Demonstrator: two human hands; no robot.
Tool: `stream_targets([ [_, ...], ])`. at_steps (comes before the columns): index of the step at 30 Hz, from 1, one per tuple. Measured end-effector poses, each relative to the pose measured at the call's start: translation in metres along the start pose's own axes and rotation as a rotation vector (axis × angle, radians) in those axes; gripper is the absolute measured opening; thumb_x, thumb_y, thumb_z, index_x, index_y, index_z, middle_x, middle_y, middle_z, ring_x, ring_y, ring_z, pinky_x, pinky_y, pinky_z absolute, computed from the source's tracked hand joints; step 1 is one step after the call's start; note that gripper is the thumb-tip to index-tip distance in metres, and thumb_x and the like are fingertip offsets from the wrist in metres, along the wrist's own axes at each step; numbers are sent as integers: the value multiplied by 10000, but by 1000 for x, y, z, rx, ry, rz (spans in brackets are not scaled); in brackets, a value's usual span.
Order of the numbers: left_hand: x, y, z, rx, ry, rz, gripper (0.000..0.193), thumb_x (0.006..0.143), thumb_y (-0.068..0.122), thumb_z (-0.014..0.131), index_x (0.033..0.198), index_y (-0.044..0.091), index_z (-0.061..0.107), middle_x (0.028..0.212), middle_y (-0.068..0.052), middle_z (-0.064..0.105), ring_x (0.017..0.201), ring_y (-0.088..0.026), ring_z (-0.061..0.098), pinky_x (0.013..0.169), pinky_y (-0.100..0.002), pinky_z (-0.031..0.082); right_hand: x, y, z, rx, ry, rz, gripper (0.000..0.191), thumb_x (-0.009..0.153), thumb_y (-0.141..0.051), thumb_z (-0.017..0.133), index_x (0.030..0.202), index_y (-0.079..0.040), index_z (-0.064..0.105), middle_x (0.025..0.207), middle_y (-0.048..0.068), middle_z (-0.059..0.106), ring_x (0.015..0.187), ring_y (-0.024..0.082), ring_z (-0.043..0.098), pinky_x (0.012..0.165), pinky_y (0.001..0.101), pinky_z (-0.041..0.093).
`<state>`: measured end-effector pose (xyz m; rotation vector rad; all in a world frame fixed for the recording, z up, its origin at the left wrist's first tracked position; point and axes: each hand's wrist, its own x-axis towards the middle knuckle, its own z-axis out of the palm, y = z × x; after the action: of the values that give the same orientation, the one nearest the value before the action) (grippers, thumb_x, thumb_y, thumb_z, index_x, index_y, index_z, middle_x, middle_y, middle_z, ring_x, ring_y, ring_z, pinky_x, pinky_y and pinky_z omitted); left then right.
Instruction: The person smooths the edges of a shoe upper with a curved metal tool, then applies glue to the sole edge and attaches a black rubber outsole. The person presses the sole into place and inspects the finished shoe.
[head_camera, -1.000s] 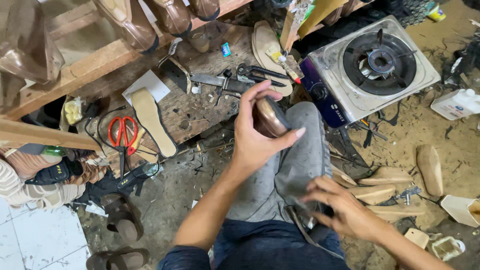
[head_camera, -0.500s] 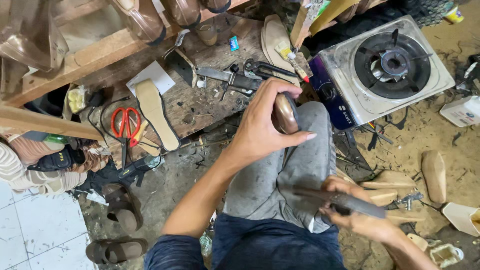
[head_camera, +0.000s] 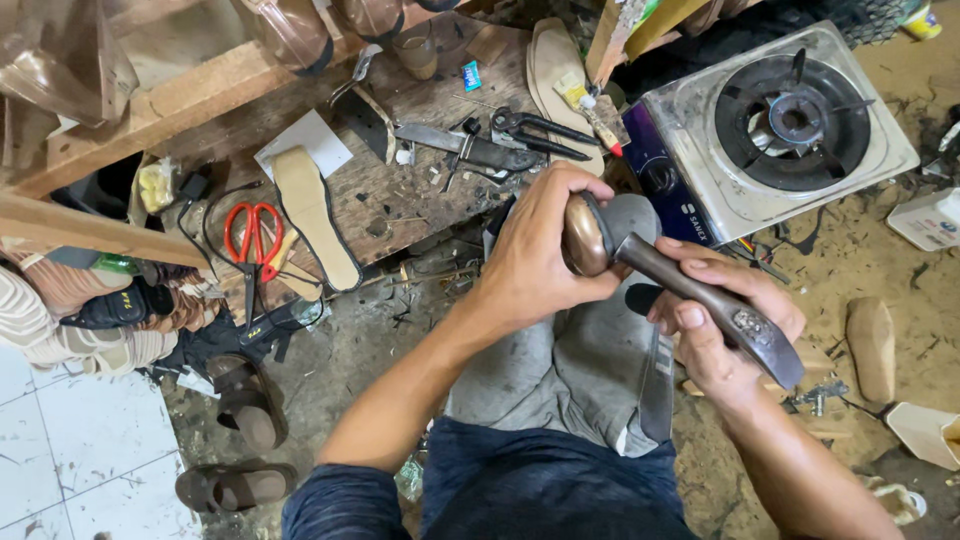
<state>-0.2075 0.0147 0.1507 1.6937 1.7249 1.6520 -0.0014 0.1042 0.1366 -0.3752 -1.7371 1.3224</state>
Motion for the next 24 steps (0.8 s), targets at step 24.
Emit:
stream_targets([
  [24, -23, 12, 12, 45, -22, 189, 727, 593, 74, 892, 1195, 52, 485, 1156, -125, 551, 1127, -339, 567, 1008, -422, 442, 38, -89, -16, -296, -340, 327, 223, 847, -96, 739, 1051, -7, 742, 1049, 154, 796, 732, 217, 686, 640, 329, 573],
])
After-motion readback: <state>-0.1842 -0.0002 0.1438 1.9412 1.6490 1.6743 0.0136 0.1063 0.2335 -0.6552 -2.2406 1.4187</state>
